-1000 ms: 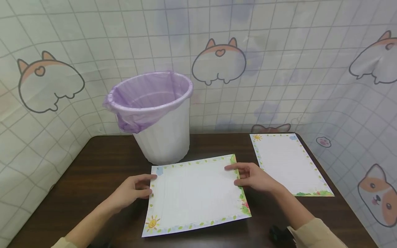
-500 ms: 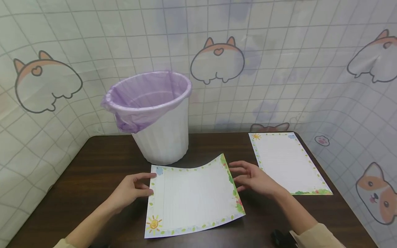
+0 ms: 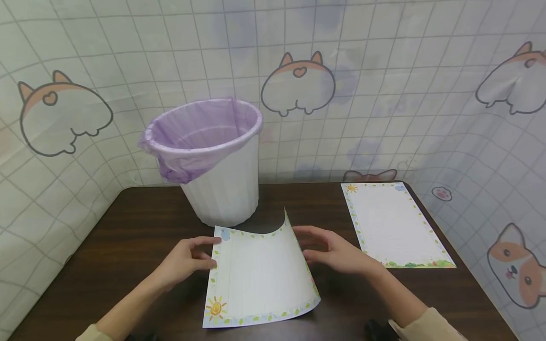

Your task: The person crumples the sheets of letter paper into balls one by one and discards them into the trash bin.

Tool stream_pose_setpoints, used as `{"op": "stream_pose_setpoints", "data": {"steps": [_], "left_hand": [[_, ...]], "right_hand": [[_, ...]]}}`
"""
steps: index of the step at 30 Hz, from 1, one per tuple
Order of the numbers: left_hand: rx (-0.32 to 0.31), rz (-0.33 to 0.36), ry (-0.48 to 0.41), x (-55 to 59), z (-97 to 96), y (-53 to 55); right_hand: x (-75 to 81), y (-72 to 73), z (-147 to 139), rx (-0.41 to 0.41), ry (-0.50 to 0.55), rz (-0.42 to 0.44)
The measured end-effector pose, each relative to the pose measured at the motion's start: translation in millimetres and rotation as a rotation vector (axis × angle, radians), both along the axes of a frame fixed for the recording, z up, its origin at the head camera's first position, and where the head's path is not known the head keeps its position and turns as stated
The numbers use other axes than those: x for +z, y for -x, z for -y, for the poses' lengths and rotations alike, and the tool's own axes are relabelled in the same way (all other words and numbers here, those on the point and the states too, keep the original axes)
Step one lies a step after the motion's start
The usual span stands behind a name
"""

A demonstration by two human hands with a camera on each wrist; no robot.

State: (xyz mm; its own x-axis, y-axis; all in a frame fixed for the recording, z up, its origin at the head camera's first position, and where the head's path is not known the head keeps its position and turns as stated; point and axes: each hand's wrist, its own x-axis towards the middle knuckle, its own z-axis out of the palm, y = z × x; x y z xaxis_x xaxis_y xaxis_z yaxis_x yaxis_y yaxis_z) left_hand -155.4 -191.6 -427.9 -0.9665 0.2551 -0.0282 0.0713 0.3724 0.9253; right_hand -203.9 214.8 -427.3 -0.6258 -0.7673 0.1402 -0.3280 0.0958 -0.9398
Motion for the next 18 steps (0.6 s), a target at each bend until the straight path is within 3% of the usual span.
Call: {"op": "stream_pose_setpoints", "data": {"steps": [6,13,18], "left_hand": [[-0.013,-0.01,0.011,-0.1,-3.2,0.9],[-0.015,-0.015,0.027,1.4,-8.0,2.7],[-0.019,-0.036,0.039,1.6,-11.6,5.1]], "right_hand": [[2.9,-7.3,19.4,-0.048,-0.091,-0.106],[1.4,-9.4,38.2,-0.039,-0.179,-0.142],[-6.2,-6.4,46.8,-0.038,-0.263,-0.255]]}}
